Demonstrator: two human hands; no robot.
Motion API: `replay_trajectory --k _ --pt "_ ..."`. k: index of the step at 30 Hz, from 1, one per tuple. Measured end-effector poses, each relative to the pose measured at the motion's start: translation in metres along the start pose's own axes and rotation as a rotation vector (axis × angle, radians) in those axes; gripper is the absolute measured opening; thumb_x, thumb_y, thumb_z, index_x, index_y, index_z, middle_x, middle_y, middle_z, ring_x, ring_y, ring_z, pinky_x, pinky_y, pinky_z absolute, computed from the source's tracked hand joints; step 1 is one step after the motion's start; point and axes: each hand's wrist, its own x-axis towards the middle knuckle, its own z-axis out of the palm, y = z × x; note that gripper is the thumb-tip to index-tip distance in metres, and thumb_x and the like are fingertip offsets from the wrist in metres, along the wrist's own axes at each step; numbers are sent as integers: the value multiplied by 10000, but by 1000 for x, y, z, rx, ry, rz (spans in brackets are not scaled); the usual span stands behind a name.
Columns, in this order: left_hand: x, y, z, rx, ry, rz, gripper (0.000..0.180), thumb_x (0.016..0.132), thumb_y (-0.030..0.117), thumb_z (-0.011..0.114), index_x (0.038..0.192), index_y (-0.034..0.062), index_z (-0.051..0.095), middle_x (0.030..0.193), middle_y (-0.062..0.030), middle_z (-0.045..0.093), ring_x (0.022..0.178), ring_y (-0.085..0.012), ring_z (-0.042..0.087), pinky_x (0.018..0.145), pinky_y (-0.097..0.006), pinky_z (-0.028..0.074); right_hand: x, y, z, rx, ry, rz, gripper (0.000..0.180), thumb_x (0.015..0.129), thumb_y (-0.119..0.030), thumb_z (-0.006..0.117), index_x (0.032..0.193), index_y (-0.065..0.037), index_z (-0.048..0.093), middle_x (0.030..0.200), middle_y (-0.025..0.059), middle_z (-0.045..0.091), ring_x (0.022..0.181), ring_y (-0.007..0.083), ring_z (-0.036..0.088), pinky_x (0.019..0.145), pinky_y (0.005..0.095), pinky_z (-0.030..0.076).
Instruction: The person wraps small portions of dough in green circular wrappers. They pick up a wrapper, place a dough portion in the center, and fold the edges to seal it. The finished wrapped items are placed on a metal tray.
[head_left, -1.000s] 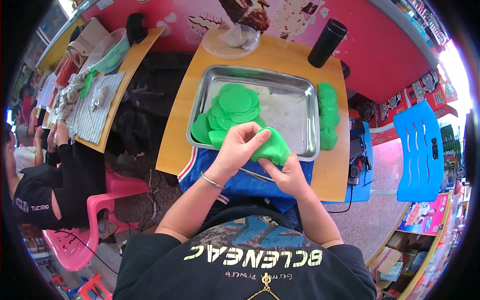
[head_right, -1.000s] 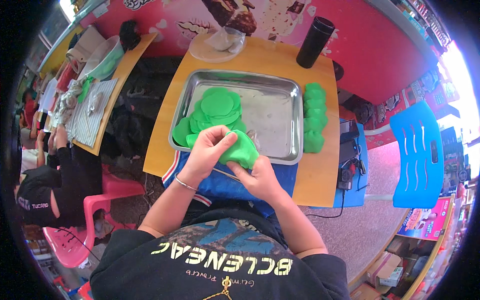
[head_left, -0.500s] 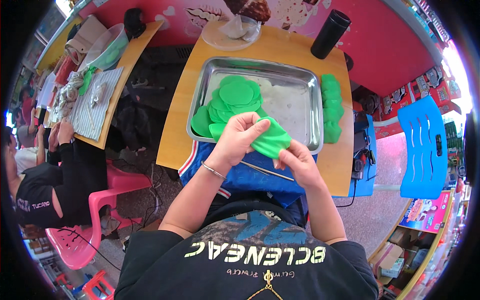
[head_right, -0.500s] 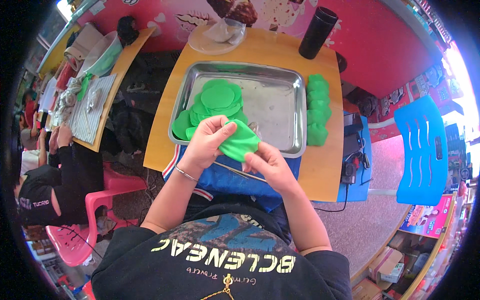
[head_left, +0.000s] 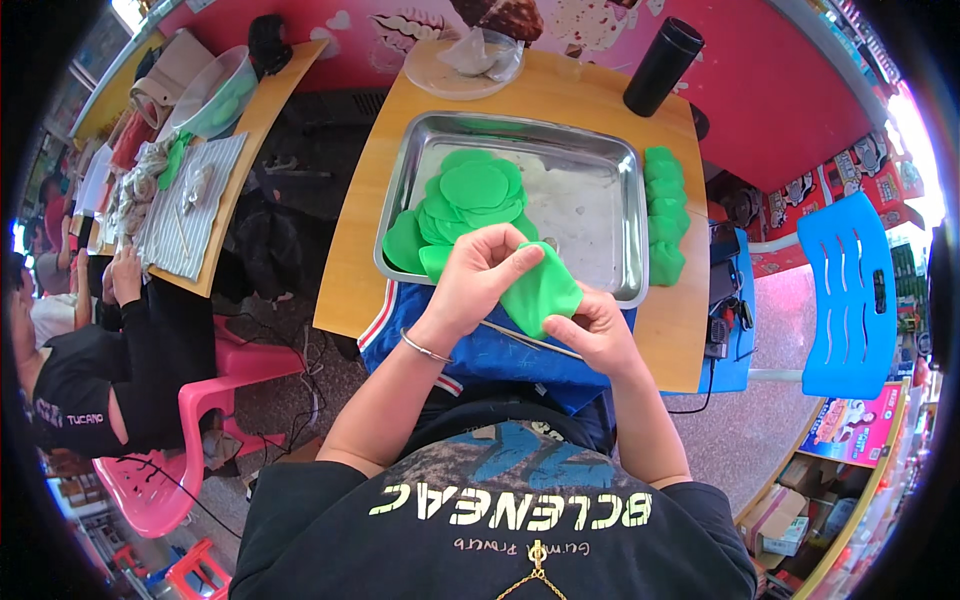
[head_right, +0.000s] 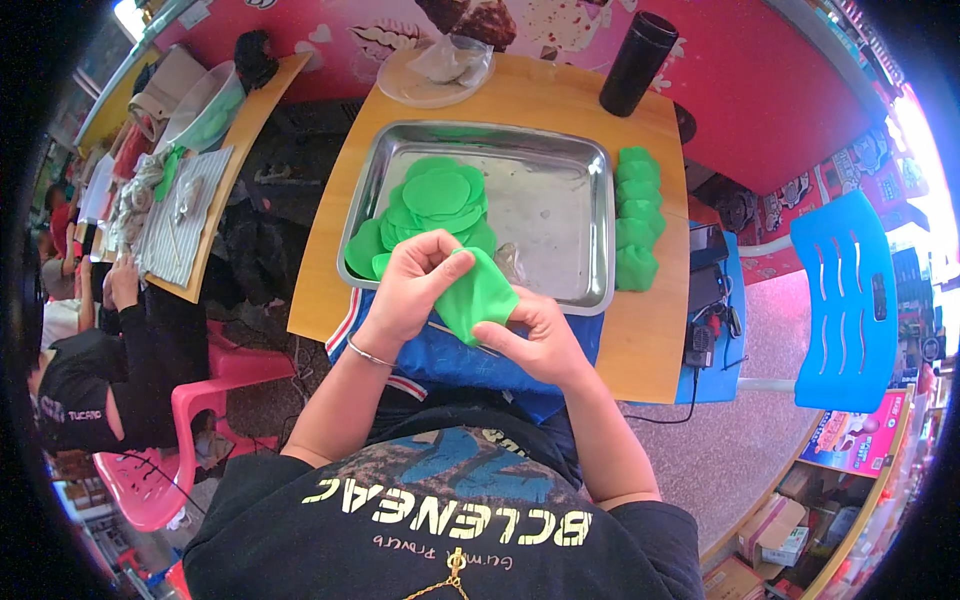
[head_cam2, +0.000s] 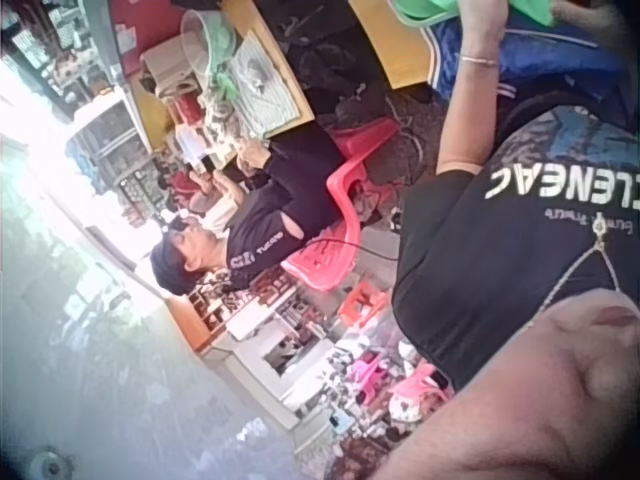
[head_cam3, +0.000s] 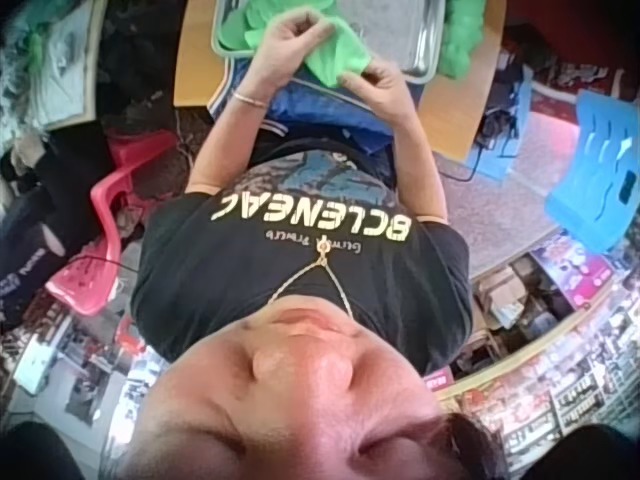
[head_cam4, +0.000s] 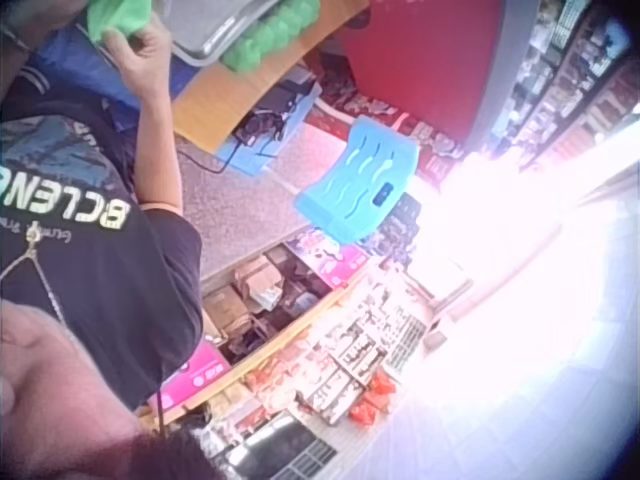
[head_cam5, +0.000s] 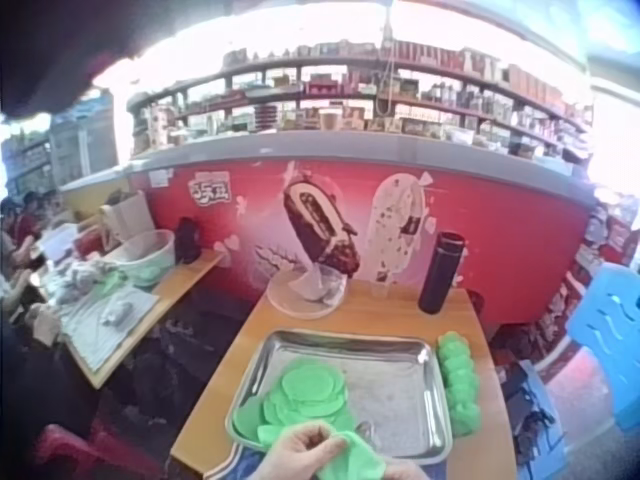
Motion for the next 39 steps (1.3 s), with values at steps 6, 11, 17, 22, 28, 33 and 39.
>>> replay_trajectory --k 6,11,17,22,28,33,39 --pt "-1 8 -5 357 -8 533 340 759 280 678 985 39 595 912 -41 593 894 -167 550 792 -304 426 -9 4 -2 491 164 265 214 885 -232 557 810 -36 599 750 9 557 645 65 475 555 209 369" --pt "-1 13 -4 611 -160 707 227 570 61 763 774 71 663 862 -35 615 880 -232 589 797 -350 458 -6 -8 3 656 145 323 290 915 -316 493 813 -54 560 685 -6 512 584 71 418 504 213 320" --pt "-5 -1 -6 533 -99 660 149 646 -25 712 759 51 651 767 -50 628 732 -170 618 598 -257 482 -7 -16 3 810 126 390 260 922 -303 478 858 -62 554 684 -7 508 582 64 404 504 206 319" --pt "-10 -7 -10 368 -7 493 89 713 -14 691 732 28 615 712 -37 589 623 -89 532 526 -206 411 -5 -18 -4 195 126 169 196 831 -159 621 988 -47 582 717 -10 528 602 39 409 512 188 333" --pt "-12 2 2 -38 -52 248 172 819 61 633 712 37 501 648 48 479 581 -13 424 499 -174 334 11 -26 -8 -330 29 -132 351 685 -116 754 992 -22 611 747 14 561 672 63 497 571 194 387" --pt "-12 6 1 29 -123 96 269 876 147 575 649 62 458 617 82 411 573 5 354 475 -180 282 9 -20 -5 -235 -88 -34 213 712 -75 683 897 0 609 779 34 582 675 91 518 614 228 421" --pt "-11 6 -2 67 -202 -28 313 899 172 532 613 60 473 603 91 400 564 -2 331 483 -194 277 7 -26 -4 -191 -262 204 83 761 -58 549 794 15 569 655 16 531 607 80 460 556 255 397"
